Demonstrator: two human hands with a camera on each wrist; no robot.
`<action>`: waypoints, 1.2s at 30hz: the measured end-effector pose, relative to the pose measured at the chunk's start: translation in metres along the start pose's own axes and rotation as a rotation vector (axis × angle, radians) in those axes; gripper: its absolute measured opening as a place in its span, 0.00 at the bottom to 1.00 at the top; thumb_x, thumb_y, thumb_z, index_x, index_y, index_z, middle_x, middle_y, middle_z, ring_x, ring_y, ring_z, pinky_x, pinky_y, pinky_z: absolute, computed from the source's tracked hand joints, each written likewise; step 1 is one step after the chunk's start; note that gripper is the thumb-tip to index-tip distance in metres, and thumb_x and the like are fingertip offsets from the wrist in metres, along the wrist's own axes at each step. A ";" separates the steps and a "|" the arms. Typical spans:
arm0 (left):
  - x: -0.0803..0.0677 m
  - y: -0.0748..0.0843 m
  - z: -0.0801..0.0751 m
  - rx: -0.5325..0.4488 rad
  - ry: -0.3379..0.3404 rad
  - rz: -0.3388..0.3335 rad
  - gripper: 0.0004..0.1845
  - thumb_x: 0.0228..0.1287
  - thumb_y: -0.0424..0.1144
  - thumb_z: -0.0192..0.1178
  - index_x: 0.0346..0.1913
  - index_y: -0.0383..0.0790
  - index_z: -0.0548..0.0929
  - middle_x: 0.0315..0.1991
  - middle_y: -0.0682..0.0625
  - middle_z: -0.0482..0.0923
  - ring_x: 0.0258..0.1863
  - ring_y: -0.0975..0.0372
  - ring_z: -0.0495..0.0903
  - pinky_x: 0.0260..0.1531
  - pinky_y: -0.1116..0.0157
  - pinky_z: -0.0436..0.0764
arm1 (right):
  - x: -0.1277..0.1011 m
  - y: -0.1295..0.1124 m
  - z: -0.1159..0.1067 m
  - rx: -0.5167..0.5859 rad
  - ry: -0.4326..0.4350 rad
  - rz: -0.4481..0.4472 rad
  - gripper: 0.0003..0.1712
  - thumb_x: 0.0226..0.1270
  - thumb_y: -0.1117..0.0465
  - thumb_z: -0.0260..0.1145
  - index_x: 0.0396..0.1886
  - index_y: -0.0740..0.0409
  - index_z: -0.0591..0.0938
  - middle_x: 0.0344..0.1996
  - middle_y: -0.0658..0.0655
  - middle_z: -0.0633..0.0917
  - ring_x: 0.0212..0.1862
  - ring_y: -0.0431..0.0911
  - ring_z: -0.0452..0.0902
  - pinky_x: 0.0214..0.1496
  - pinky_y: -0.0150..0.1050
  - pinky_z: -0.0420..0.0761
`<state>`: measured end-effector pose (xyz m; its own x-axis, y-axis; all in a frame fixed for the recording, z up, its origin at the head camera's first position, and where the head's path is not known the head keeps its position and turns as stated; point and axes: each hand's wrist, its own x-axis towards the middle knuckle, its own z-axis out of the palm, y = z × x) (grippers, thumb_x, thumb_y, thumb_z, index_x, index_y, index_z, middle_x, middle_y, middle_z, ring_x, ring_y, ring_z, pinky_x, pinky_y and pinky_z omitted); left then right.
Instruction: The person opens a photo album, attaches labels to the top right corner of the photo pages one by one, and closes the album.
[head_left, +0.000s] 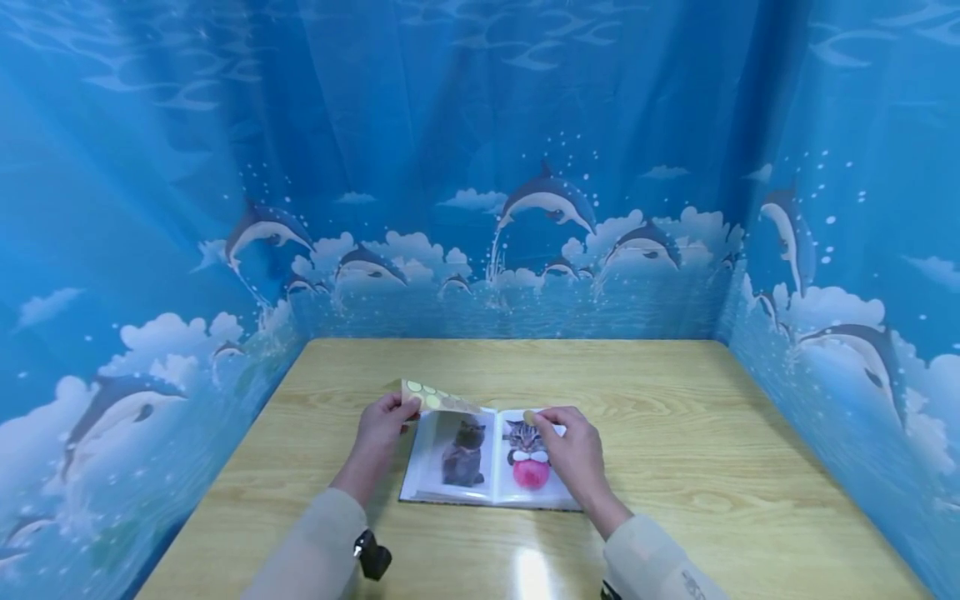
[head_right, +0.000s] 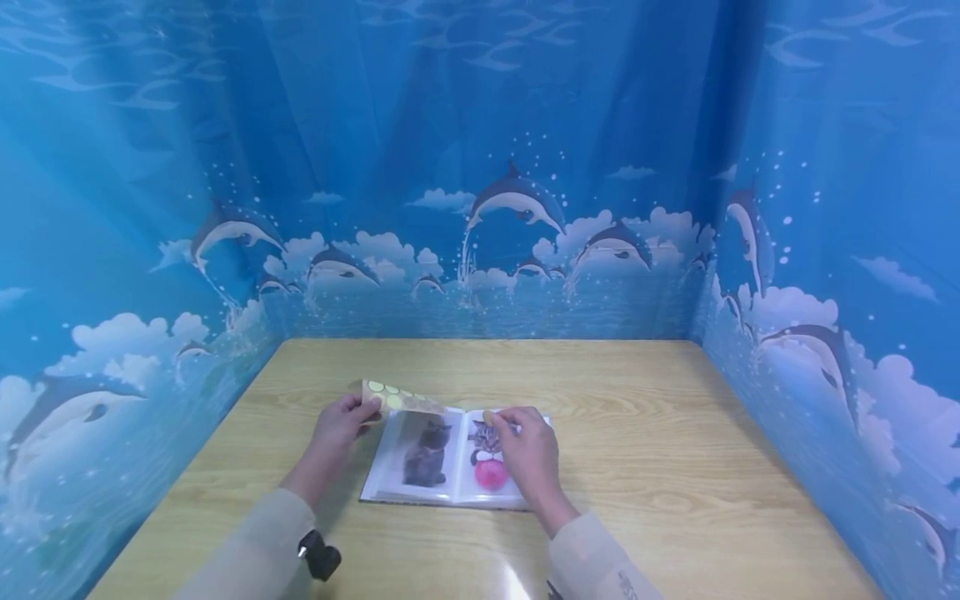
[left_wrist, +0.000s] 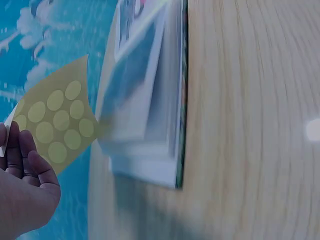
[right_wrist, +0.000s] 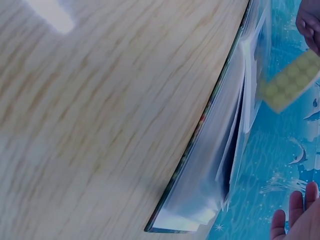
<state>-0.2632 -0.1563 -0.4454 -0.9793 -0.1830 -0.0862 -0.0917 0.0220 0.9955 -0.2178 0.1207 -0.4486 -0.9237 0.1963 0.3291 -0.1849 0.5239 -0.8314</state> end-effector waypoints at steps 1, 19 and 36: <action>0.002 -0.002 -0.005 0.004 0.007 -0.012 0.13 0.68 0.36 0.63 0.48 0.29 0.81 0.31 0.52 0.83 0.39 0.56 0.81 0.50 0.54 0.78 | 0.000 0.001 0.000 -0.003 -0.001 0.005 0.09 0.65 0.55 0.71 0.37 0.56 0.89 0.40 0.52 0.87 0.48 0.49 0.81 0.55 0.49 0.79; 0.010 -0.035 -0.079 0.127 0.191 -0.119 0.21 0.68 0.32 0.59 0.59 0.21 0.73 0.42 0.38 0.82 0.38 0.57 0.82 0.44 0.64 0.83 | 0.002 0.011 -0.001 -0.037 -0.016 0.046 0.10 0.66 0.56 0.70 0.38 0.58 0.88 0.40 0.54 0.86 0.48 0.51 0.80 0.55 0.50 0.78; -0.003 -0.032 -0.060 0.563 0.297 -0.029 0.34 0.68 0.39 0.58 0.72 0.30 0.61 0.69 0.27 0.59 0.68 0.34 0.58 0.67 0.39 0.58 | 0.001 0.016 0.000 -0.070 -0.019 0.038 0.10 0.66 0.56 0.70 0.38 0.58 0.88 0.39 0.54 0.85 0.47 0.52 0.80 0.54 0.50 0.78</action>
<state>-0.2463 -0.2155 -0.4743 -0.8908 -0.4540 -0.0180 -0.2773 0.5119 0.8131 -0.2213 0.1296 -0.4613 -0.9359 0.2021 0.2885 -0.1260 0.5728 -0.8100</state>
